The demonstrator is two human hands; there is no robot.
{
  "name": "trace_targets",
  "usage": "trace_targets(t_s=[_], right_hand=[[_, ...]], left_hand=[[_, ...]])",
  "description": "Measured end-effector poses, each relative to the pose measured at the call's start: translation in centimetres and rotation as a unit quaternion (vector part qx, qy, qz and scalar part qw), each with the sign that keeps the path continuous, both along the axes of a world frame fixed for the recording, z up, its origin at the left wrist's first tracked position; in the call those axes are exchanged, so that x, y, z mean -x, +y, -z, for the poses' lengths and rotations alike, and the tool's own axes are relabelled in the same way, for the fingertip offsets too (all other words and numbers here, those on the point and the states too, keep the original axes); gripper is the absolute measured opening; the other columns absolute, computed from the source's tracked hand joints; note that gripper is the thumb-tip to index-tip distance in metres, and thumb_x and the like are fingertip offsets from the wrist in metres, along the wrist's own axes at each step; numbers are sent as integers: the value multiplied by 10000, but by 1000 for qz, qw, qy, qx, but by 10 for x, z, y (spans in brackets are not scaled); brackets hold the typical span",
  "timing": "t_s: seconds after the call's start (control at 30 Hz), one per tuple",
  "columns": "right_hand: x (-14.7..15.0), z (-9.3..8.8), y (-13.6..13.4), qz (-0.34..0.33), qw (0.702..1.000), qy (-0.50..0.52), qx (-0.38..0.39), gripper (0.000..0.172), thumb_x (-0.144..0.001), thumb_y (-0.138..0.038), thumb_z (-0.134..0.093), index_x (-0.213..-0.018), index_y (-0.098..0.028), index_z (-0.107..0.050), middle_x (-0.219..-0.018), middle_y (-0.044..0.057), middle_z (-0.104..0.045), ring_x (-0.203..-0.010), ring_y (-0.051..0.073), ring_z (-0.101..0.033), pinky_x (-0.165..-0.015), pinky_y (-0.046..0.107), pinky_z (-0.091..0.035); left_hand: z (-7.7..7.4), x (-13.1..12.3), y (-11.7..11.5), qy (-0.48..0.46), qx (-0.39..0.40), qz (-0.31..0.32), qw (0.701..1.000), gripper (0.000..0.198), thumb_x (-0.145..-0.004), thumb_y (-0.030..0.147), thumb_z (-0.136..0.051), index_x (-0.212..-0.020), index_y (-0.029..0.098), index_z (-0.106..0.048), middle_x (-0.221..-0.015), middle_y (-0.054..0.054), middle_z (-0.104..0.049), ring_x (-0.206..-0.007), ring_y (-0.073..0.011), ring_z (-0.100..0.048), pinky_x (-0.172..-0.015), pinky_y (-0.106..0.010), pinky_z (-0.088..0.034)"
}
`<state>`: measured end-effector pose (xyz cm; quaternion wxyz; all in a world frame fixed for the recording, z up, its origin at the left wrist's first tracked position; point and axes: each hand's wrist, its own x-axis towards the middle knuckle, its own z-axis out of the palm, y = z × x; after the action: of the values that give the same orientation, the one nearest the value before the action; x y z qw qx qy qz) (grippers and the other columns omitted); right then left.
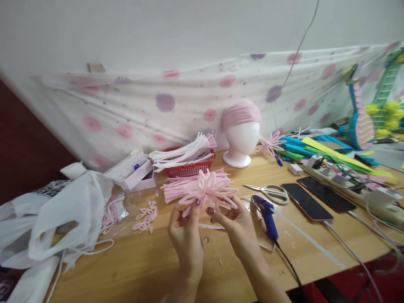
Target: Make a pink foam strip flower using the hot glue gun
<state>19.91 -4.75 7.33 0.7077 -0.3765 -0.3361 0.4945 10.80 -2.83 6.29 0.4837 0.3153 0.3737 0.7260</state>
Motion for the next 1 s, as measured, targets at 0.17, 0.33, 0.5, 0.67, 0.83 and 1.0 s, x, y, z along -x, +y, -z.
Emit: trace_targets(t_s=[0.17,0.33,0.5,0.67,0.83,1.0], right_hand=[[-30,6,-6,-45,993,-108,-12,377,-765,-405,-819,-1052,-238,-640,-759,-5,-718,-621,130,-687,-601,227,-555],[-56,18,-6,-9,982,-159,-98,444,-893,-561,-622,-1235,-278,-642,-1051,71,-704,-847,183,-713,-744,311,-578],[-39,25,-4,-97,976,-191,-32,483,-794,-555,-738,-1167,-252,-685,-1117,107,-723,-1010,244,-692,-883,392,-557],[-10,18,-9,-116,959,-247,-74,338,-887,-499,-647,-1032,-209,-742,-999,79,-754,-982,249,-691,-888,365,-524],[-2,16,-10,27,933,-350,-82,252,-933,-310,-581,-828,-164,-758,-727,49,-735,-693,192,-683,-637,266,-504],[-4,20,-9,154,901,-393,-103,173,-911,-193,-589,-870,-167,-754,-788,57,-777,-720,202,-734,-651,253,-535]], left_hand=[[-21,35,16,-55,41,89,994,218,-566,173,-876,-682,160,-692,-721,25,-727,-699,-108,-681,-690,-189,-559],[-45,61,23,-82,90,164,979,243,-500,164,-881,-601,137,-661,-582,34,-677,-511,-69,-611,-485,-136,-504],[-51,61,21,-121,104,198,967,292,-446,139,-898,-615,134,-659,-566,40,-669,-474,-61,-595,-452,-131,-498],[-42,53,20,-153,113,236,953,280,-534,180,-901,-708,141,-684,-670,29,-708,-540,-69,-627,-531,-159,-546],[-31,49,16,-138,72,265,952,262,-668,334,-866,-772,156,-703,-745,-3,-711,-643,-102,-653,-595,-187,-541],[-14,45,5,-2,54,223,973,352,-671,356,-868,-951,173,-758,-970,-67,-769,-918,-179,-717,-770,-224,-557]])
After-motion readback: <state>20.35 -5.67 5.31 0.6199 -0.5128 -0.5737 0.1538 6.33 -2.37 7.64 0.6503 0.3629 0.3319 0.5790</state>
